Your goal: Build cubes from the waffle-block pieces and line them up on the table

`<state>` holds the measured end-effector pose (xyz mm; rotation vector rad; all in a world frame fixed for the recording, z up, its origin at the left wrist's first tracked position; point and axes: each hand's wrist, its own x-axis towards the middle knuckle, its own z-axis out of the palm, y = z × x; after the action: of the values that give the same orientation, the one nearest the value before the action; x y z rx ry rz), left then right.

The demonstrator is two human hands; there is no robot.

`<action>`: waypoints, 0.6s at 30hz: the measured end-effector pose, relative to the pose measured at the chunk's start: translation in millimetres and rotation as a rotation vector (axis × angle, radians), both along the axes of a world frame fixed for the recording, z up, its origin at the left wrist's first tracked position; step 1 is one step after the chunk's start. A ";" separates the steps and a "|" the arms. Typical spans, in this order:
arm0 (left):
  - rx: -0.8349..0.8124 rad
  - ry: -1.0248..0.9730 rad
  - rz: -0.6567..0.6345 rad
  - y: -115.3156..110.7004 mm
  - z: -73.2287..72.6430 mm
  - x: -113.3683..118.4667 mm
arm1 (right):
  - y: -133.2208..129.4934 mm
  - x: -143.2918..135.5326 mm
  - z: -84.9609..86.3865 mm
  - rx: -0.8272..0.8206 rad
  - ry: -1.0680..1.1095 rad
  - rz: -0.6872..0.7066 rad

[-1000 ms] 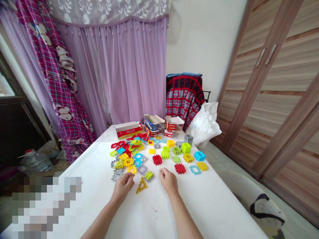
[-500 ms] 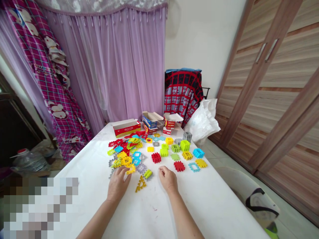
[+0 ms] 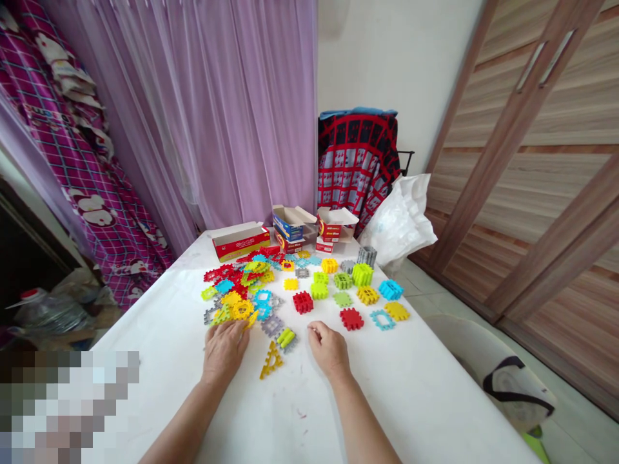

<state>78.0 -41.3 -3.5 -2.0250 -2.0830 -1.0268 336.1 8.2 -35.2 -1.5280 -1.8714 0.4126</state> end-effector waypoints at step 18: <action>-0.300 -1.117 -0.089 39.5 -3.1 45.1 | -3.4 -0.5 3.9 -0.022 0.025 -0.008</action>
<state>123.1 -1.9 -6.7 -1.8310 -2.7064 -2.3919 335.5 4.8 -31.3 -1.5372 -1.8472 0.4475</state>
